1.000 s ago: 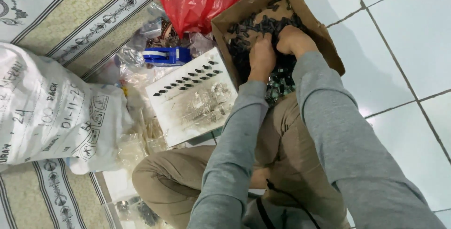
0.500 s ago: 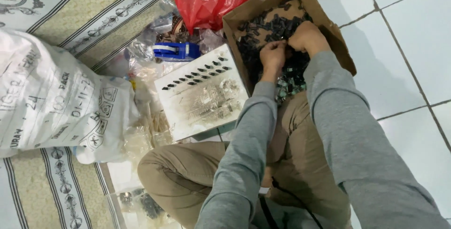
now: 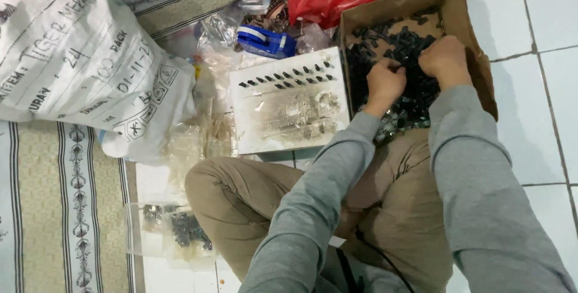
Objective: The person sits cross-legged on the floor and repeatedly picks small black components from a cardboard box, then places them into slots on a white board. The person handles the components one at a time and continues filling the board's slots.
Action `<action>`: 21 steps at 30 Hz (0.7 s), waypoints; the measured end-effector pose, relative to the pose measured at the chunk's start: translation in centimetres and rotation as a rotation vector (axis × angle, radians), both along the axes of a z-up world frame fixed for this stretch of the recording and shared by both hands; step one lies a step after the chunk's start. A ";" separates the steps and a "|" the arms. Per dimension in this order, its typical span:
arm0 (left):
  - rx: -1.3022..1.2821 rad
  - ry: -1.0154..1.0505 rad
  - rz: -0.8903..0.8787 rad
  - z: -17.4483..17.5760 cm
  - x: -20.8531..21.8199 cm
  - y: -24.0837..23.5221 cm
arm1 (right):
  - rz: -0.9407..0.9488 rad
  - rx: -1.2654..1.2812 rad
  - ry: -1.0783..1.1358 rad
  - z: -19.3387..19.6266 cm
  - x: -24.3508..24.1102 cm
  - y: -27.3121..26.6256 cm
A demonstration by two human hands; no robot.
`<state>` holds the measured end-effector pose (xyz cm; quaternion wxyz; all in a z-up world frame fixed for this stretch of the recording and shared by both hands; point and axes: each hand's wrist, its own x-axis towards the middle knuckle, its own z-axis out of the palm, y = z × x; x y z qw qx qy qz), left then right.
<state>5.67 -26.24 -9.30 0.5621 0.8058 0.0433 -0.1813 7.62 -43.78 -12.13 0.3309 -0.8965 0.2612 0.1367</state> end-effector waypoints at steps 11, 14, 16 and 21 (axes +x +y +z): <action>-0.352 -0.135 -0.158 9.3 -3.9 17.5 | 0.138 0.237 -0.469 15.2 -5.8 10.2; -0.415 -0.108 -0.113 10.3 -4.9 22.9 | 0.138 0.468 -0.561 16.6 -6.7 15.3; -0.439 -0.076 -0.064 10.4 -5.8 25.2 | 0.134 0.591 -0.604 16.1 -7.6 18.7; -0.747 -0.073 0.252 8.5 -5.6 25.7 | 0.144 0.746 -0.708 14.9 -9.2 25.1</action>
